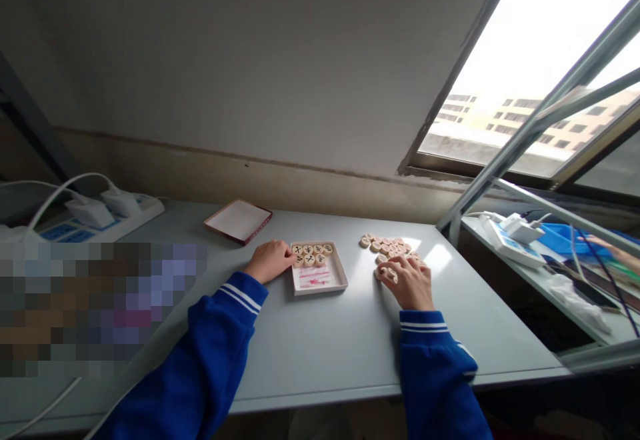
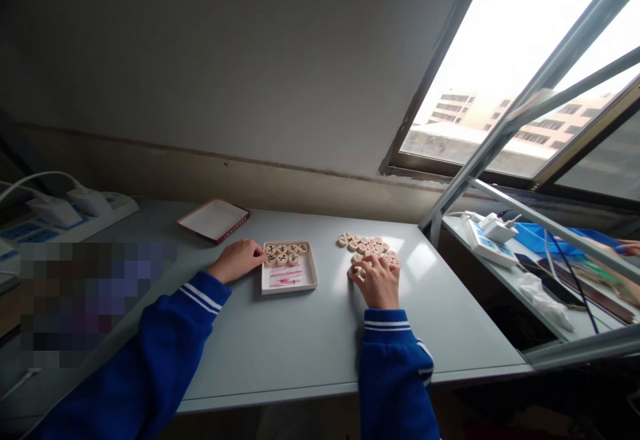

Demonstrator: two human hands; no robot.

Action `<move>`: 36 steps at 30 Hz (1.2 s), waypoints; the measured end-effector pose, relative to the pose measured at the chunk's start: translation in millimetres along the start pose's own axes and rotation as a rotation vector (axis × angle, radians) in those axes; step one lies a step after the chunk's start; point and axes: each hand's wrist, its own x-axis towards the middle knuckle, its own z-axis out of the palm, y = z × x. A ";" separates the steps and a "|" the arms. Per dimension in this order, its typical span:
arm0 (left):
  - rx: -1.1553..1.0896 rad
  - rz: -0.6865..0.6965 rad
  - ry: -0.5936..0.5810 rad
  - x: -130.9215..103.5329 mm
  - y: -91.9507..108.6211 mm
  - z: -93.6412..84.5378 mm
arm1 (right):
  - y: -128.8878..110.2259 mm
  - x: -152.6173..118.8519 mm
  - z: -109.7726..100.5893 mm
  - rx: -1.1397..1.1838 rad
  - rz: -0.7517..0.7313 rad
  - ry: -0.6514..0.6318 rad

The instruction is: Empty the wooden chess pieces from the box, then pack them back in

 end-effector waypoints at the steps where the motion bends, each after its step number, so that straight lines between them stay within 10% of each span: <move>1: 0.006 0.000 0.011 0.6 1.2 0.9 | -3.0 2.9 -1.3 0.050 -0.027 0.003; 14: 0.054 -0.053 0.117 4.4 1.5 10.8 | -90.0 59.1 -5.6 0.182 -0.243 -0.214; 26: 0.066 -0.048 0.029 6.2 -0.7 8.1 | -81.7 54.8 3.2 0.193 -0.247 -0.137; 36: 0.048 -0.036 0.011 5.4 0.2 6.4 | 1.8 31.3 1.6 -0.070 0.185 -0.161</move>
